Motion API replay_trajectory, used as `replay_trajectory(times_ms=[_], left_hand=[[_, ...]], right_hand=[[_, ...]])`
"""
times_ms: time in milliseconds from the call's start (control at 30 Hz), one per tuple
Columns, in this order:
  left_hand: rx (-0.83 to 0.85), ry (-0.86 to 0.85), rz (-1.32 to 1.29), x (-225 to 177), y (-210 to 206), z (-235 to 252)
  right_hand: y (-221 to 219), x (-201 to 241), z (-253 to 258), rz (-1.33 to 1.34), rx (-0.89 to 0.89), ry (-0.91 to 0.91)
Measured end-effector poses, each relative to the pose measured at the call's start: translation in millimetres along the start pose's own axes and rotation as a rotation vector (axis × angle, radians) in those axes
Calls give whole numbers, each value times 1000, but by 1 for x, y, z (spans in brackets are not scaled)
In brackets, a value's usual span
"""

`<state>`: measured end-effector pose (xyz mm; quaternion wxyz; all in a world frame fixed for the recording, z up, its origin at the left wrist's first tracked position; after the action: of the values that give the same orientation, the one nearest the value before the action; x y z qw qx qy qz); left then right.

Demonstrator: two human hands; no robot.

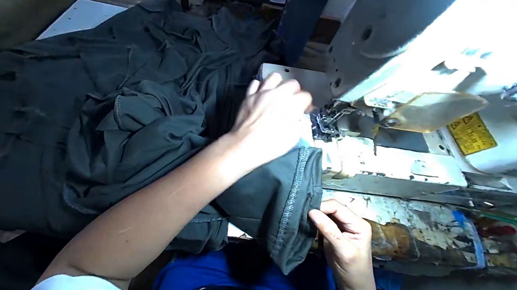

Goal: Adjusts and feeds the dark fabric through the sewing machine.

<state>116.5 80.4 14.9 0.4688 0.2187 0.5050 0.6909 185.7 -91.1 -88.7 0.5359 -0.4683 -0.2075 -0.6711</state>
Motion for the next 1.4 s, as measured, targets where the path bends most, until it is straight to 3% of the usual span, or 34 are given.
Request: replay_trajectory(times_ms=[100,333,500,600,767,933,1033,1133,1233,1400], left_hand=[[73,-44,53,-17,-12,8],[36,-124,102,-15,-12,1],[136,128,188,33,-5,11],[89,242,176,59,5,12],[-11,-40,1,5,6,2],[7,-133,56,-13,-10,4],[15,-54,166,-4,-7,3],[-60,87,104,13,6,-2],[-135,49,-67,-7,11,-12],[-184,92,-140,-18,3,-8]], right_hand=[[-2,1,-1,-3,5,-10],[0,6,-5,26,6,-4],[1,6,-6,54,-1,-6],[2,3,-6,24,-7,-16],[4,-6,-4,-4,-55,-11],[-2,-13,-9,-68,-66,50],[-3,-14,-12,-103,-35,110],[-1,-13,-11,-98,-17,129],[0,-13,-12,-80,-13,126],[3,-12,-12,-53,-5,131]])
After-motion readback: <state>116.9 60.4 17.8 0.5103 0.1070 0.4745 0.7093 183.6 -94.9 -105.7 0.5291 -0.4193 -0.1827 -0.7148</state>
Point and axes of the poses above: each hand's wrist, its own z-axis towards the middle knuckle, its own y-axis out of the back of the hand, x = y × z, the point moved 8 cm from there along z, towards the middle knuckle, and after that the axes turned 14 degrees about z, right-handed, at the moved point
